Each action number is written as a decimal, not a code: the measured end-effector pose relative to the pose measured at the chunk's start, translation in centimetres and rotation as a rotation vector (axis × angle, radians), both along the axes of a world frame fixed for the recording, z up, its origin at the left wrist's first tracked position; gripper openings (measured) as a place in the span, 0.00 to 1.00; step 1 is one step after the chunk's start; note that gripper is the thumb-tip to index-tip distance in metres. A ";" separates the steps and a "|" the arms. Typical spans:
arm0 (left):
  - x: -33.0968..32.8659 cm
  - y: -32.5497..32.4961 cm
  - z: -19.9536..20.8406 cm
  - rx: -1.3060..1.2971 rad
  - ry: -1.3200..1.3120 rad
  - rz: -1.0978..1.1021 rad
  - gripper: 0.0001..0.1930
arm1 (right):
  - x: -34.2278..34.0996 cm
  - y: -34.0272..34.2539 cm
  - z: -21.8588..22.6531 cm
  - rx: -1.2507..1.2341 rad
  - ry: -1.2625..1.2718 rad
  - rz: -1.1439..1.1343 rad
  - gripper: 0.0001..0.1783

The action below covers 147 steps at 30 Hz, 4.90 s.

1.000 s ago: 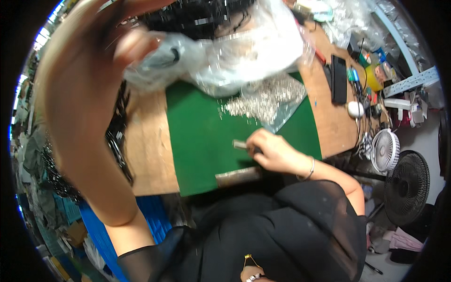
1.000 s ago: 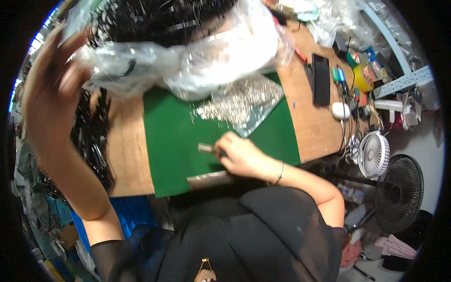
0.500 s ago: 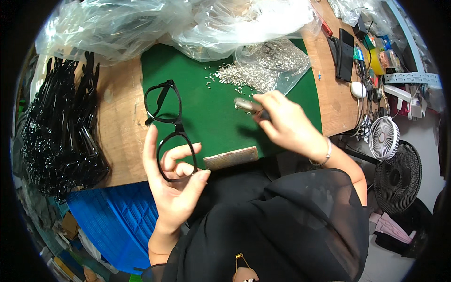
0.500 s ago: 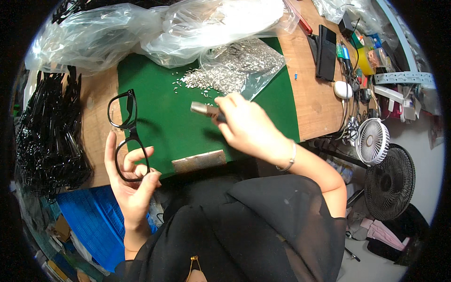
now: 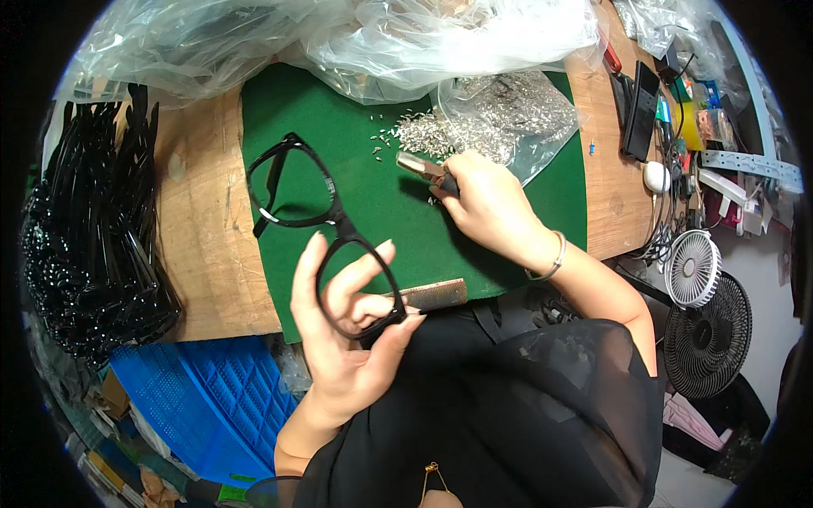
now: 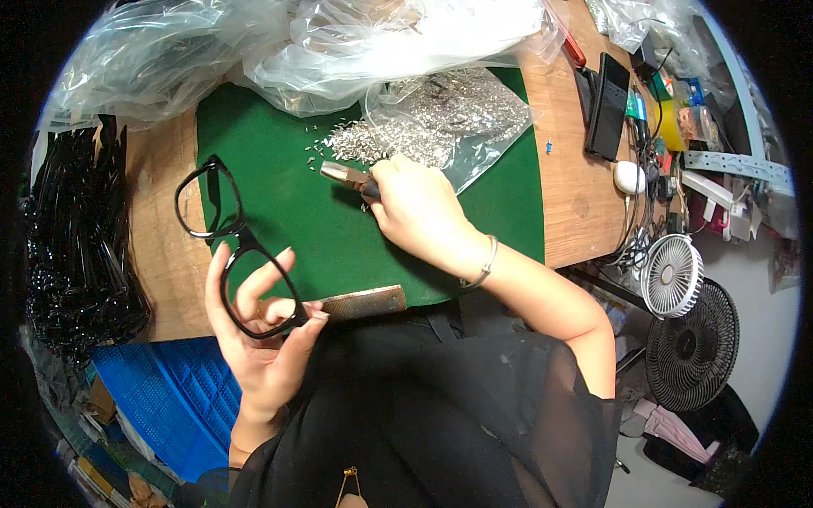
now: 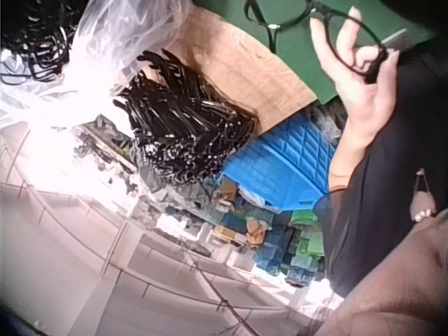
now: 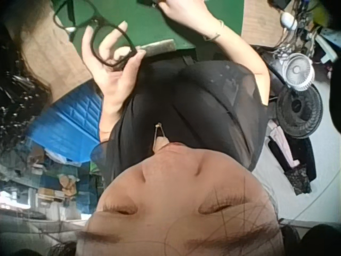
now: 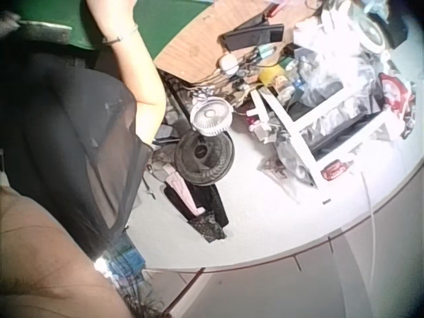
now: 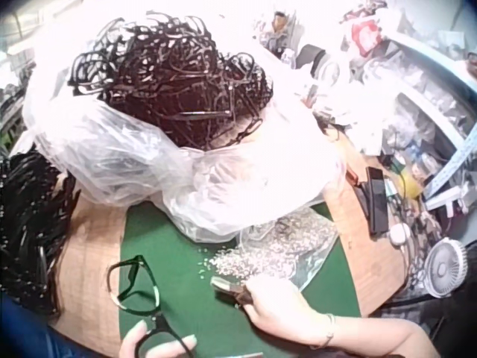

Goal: The person repeatedly picks up black eyeglass frames from a pile and uses pliers to press or adjust the temple arms. After each adjustment, the frame is placed back on the table. The process continues with multiple frames in a repetitive sequence.

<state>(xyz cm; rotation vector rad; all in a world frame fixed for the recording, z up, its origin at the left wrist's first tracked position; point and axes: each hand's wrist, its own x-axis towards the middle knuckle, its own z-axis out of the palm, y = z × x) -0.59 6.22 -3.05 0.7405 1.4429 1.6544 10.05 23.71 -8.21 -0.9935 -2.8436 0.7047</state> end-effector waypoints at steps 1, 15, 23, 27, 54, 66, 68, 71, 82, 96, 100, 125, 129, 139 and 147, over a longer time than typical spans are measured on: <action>0.3 0.2 0.2 0.016 -0.026 -0.002 0.47 | 0.0 -0.1 0.1 0.019 0.019 0.020 0.09; 2.0 1.2 -0.1 -0.001 0.346 0.115 0.46 | 1.4 -6.0 6.3 -0.790 0.575 -0.126 0.08; 2.5 0.8 -0.3 0.007 0.328 0.072 0.45 | 1.5 -6.3 6.9 -1.228 0.561 -0.271 0.09; 1.6 0.7 -0.3 0.002 0.223 -0.022 0.45 | 1.5 -5.7 6.8 -1.328 0.471 -0.253 0.11; 0.7 -0.4 0.2 0.081 0.066 -0.035 0.43 | 0.6 -7.1 7.7 -1.286 0.485 -0.189 0.10; -0.2 -0.9 1.8 0.070 -0.084 -0.079 0.45 | 0.5 -6.3 8.9 -1.562 0.433 -0.169 0.10; -0.7 -1.0 2.0 0.072 -0.071 -0.086 0.45 | 0.6 -5.7 9.3 -1.476 0.391 -0.153 0.10; -1.4 -1.5 2.3 0.093 -0.095 -0.113 0.46 | 1.8 -4.5 9.2 -0.896 0.124 0.161 0.13; -1.1 -1.1 2.8 0.036 -0.189 -0.085 0.46 | 0.4 -3.7 10.9 -0.805 -0.155 0.456 0.17; -1.8 -0.5 2.3 -0.169 -0.101 -0.191 0.44 | 2.0 -1.9 8.2 -0.677 -0.043 0.315 0.19; -1.7 -0.5 0.3 -0.024 -0.024 -0.243 0.45 | 3.7 -2.5 4.4 -0.353 0.064 0.107 0.13; 2.2 -4.8 1.6 -0.201 -0.203 -0.089 0.11 | 1.4 -3.4 5.6 -0.514 0.265 -0.066 0.07; 3.0 -3.4 1.6 -0.126 -0.046 -0.101 0.26 | 0.9 -7.7 6.4 -0.861 0.652 -0.092 0.05; 3.2 -3.2 1.2 -0.161 0.061 -0.090 0.26 | 0.1 -7.9 7.2 -1.498 0.629 -0.335 0.09; 0.7 -4.0 4.4 -0.171 -0.438 -0.169 0.25 | 1.4 -7.2 7.4 -1.291 0.631 -0.108 0.11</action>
